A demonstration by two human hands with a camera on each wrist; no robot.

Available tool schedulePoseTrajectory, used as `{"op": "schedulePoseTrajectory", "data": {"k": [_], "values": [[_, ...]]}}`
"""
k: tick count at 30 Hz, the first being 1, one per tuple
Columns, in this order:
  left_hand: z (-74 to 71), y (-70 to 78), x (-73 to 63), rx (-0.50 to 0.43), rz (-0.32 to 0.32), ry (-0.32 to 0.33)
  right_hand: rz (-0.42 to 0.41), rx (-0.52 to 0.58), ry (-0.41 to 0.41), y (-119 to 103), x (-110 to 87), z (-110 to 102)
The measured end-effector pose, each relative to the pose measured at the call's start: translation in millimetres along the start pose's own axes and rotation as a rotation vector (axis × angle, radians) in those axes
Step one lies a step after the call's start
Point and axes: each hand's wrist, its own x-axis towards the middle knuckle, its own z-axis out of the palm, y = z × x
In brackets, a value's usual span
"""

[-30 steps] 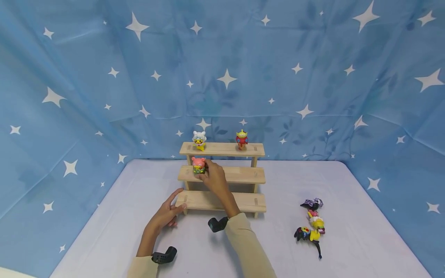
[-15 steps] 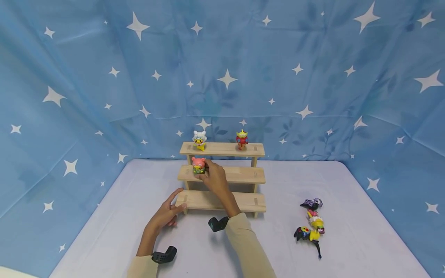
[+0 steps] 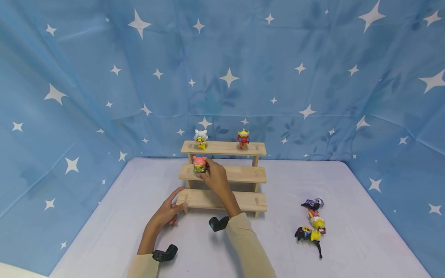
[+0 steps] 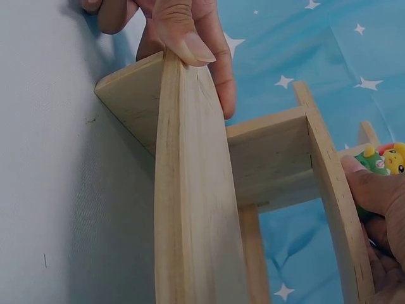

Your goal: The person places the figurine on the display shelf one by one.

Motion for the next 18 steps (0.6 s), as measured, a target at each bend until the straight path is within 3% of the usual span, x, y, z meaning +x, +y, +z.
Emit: {"op": "schedulePoseTrajectory", "data": {"k": [18], "values": [[0.3, -1.7, 1.0, 0.001, -0.012, 0.004, 0.004, -0.011, -0.009, 0.5, 0.1, 0.4]]}}
